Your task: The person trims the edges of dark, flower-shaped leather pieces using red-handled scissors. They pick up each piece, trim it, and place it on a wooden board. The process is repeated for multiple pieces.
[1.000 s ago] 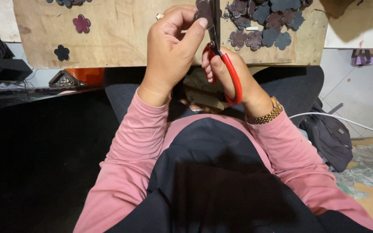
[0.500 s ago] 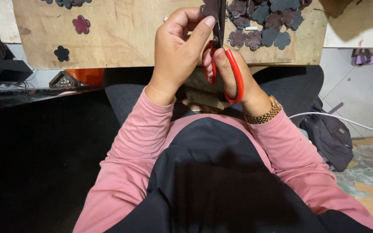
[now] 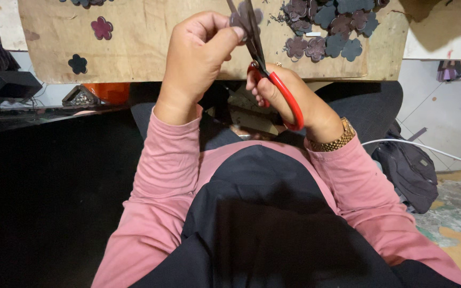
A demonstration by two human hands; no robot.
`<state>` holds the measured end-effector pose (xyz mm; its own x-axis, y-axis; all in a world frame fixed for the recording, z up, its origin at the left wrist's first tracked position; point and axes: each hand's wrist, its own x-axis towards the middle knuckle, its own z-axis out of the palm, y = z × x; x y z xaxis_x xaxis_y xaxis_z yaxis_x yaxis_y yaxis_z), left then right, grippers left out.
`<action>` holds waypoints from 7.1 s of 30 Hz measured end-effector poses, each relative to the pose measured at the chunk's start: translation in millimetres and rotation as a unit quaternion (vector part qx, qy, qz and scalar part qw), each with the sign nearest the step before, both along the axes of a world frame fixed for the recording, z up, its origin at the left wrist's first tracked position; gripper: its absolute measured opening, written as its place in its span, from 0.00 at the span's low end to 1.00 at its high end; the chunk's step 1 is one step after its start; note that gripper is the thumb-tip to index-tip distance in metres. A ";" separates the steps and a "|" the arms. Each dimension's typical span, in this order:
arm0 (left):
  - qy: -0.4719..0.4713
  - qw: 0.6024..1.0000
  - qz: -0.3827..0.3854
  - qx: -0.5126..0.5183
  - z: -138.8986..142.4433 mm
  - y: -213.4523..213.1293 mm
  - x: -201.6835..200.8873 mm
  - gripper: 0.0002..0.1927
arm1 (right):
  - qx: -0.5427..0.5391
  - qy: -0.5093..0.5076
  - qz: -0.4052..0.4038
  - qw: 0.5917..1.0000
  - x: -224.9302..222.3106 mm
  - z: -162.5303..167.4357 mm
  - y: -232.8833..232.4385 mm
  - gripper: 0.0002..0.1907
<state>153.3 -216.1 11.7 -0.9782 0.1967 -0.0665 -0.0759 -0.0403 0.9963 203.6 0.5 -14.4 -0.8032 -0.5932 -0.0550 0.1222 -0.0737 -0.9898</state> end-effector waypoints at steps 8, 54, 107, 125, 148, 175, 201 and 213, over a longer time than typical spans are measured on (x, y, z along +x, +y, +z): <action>0.000 1.000 -0.016 -0.017 10.2 -3.0 3.7 0.06 | 0.006 0.035 0.024 0.999 0.1 4.7 5.0 0.24; 0.010 0.999 -0.041 0.018 8.5 -6.2 1.7 0.06 | 0.010 0.059 0.031 0.998 -2.8 7.6 6.8 0.33; 0.034 0.989 0.042 0.139 -10.3 18.4 6.4 0.06 | -0.050 0.024 -0.212 0.976 -4.8 4.8 -10.7 0.11; 0.044 0.977 0.065 0.200 -0.7 22.8 5.4 0.06 | -0.008 0.040 -0.054 0.998 4.0 3.3 -9.9 0.22; 0.065 0.987 0.071 0.128 1.7 20.1 10.5 0.05 | -0.030 0.031 -0.092 0.995 5.1 -3.9 -5.2 0.33; 0.096 0.977 0.011 0.191 1.7 24.3 11.5 0.13 | -0.046 0.052 -0.070 0.995 -0.3 -1.0 -10.4 0.31; 0.047 0.992 0.033 0.111 9.4 10.6 12.3 0.07 | -0.012 0.057 -0.036 0.998 5.1 5.0 -3.2 0.31; 0.077 0.978 -0.007 0.196 -1.4 2.7 9.4 0.16 | 0.010 0.070 -0.006 0.997 4.4 9.9 -1.8 0.30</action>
